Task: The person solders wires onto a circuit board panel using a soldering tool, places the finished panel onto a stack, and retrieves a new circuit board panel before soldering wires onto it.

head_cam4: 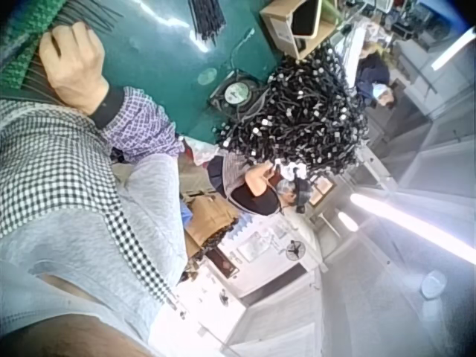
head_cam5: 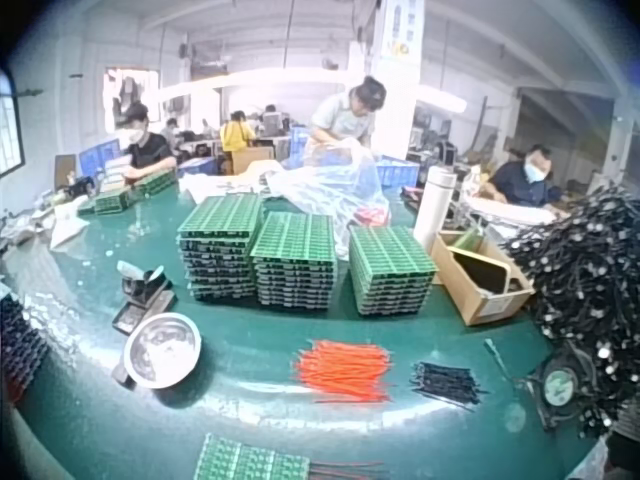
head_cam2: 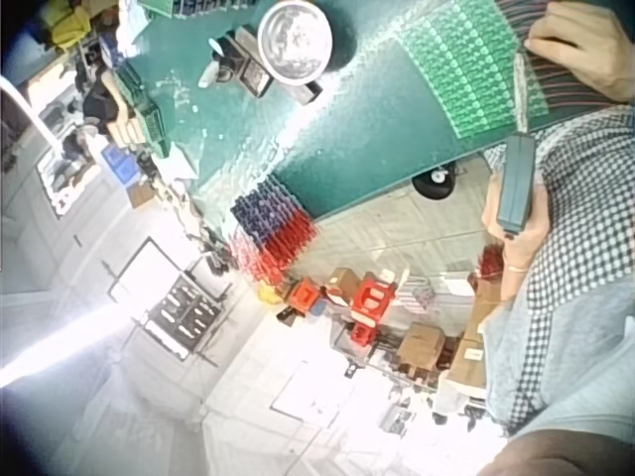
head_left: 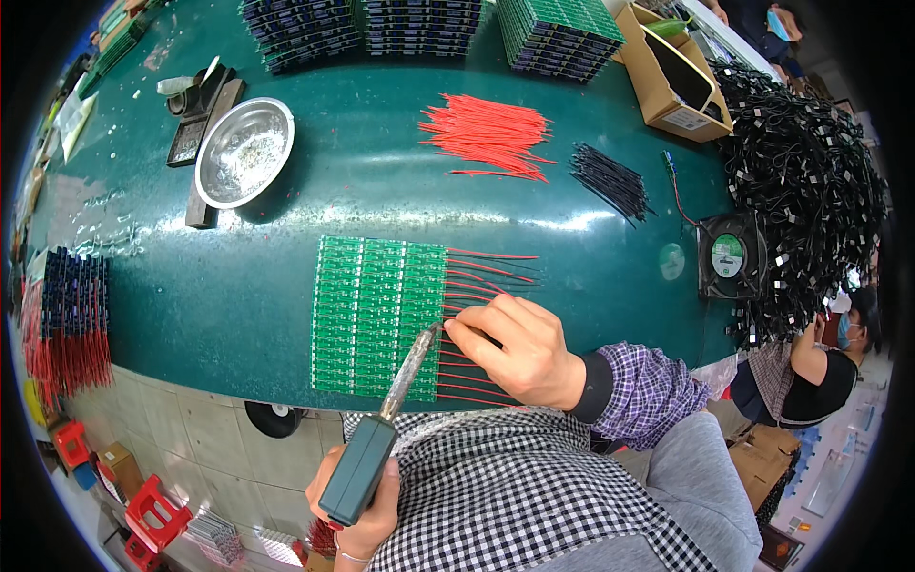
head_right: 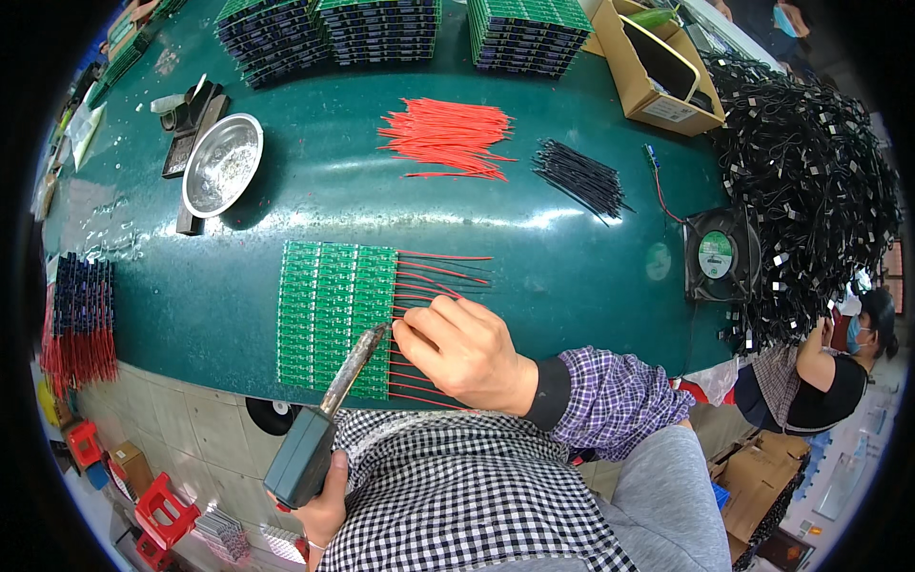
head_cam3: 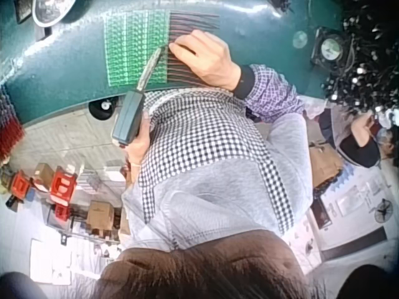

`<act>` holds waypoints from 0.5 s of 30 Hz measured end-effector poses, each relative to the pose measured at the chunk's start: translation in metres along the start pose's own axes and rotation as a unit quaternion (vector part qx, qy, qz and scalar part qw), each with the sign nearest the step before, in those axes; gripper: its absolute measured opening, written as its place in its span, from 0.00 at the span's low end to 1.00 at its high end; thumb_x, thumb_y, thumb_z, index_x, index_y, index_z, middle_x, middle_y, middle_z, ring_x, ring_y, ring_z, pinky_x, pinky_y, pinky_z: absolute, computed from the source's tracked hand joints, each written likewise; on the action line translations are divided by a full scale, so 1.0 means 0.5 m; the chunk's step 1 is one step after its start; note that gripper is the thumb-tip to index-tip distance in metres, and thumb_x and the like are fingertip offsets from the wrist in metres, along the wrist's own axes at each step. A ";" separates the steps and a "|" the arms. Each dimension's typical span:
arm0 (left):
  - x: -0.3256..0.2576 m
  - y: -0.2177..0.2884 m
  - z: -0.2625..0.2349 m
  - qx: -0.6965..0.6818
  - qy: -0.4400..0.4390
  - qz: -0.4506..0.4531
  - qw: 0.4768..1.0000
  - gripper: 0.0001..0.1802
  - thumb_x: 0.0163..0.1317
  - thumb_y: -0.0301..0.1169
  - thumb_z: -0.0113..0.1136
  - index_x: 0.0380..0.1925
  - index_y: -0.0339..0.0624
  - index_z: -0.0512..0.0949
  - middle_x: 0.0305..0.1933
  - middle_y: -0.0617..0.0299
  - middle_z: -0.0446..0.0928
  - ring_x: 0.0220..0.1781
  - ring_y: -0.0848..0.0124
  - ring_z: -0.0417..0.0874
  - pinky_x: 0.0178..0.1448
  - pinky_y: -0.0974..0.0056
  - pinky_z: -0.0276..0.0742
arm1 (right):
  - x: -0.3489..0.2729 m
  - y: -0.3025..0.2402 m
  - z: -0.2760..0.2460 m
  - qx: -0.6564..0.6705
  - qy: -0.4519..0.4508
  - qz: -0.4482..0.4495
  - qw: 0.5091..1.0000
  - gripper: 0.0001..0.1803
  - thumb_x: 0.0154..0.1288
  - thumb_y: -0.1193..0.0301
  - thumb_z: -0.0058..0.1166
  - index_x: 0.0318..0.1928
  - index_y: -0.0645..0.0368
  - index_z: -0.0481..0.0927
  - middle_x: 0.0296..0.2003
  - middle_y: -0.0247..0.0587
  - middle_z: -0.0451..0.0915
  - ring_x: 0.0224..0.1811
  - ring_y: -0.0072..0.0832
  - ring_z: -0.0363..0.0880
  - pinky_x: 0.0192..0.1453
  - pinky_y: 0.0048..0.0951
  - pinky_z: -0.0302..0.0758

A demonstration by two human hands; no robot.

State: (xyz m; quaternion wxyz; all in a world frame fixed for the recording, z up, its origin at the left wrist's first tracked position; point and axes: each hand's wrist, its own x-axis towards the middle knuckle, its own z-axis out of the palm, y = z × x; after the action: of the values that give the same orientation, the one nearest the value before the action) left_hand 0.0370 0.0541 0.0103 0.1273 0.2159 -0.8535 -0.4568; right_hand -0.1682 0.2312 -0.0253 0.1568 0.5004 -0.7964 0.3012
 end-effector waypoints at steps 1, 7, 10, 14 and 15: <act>-0.004 -0.007 0.000 0.000 0.000 0.000 1.000 0.10 0.49 0.23 0.71 0.33 0.33 0.83 0.32 0.52 0.81 0.27 0.58 0.83 0.30 0.59 0.76 | 0.000 0.000 0.001 -0.001 0.002 0.000 1.000 0.15 0.47 0.76 0.64 0.39 0.63 0.85 0.35 0.37 0.83 0.29 0.27 0.79 0.28 0.25 0.74; -0.032 -0.040 -0.003 -0.018 0.009 -0.014 1.000 0.11 0.51 0.24 0.71 0.34 0.33 0.83 0.32 0.51 0.80 0.26 0.58 0.82 0.28 0.59 0.75 | 0.000 -0.001 0.000 -0.004 0.003 0.001 1.000 0.14 0.47 0.76 0.65 0.39 0.63 0.86 0.34 0.37 0.83 0.28 0.26 0.78 0.27 0.24 0.74; -0.036 -0.043 -0.005 -0.013 0.006 -0.025 1.000 0.11 0.51 0.24 0.71 0.35 0.33 0.83 0.32 0.51 0.80 0.26 0.58 0.81 0.27 0.59 0.74 | 0.001 -0.001 -0.001 -0.002 0.002 0.003 1.000 0.15 0.47 0.76 0.65 0.39 0.63 0.86 0.34 0.36 0.83 0.28 0.26 0.78 0.27 0.24 0.74; -0.030 -0.036 -0.004 0.000 -0.005 -0.015 1.000 0.11 0.50 0.23 0.72 0.35 0.33 0.83 0.32 0.50 0.81 0.27 0.57 0.83 0.29 0.59 0.76 | 0.000 -0.001 0.001 -0.007 0.004 0.001 1.000 0.15 0.47 0.76 0.65 0.39 0.62 0.86 0.34 0.36 0.83 0.28 0.26 0.78 0.27 0.24 0.74; -0.025 -0.030 -0.002 -0.006 0.000 -0.009 1.000 0.12 0.49 0.23 0.72 0.35 0.33 0.83 0.33 0.50 0.81 0.27 0.57 0.83 0.30 0.59 0.77 | 0.000 -0.001 0.001 -0.007 0.004 0.001 1.000 0.15 0.47 0.76 0.65 0.39 0.62 0.86 0.34 0.36 0.83 0.28 0.26 0.78 0.27 0.24 0.74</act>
State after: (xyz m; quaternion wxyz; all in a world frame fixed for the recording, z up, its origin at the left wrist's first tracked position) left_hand 0.0520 0.0518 -0.0020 0.1245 0.2228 -0.8488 -0.4631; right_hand -0.1678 0.2306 -0.0254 0.1626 0.4974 -0.7984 0.2979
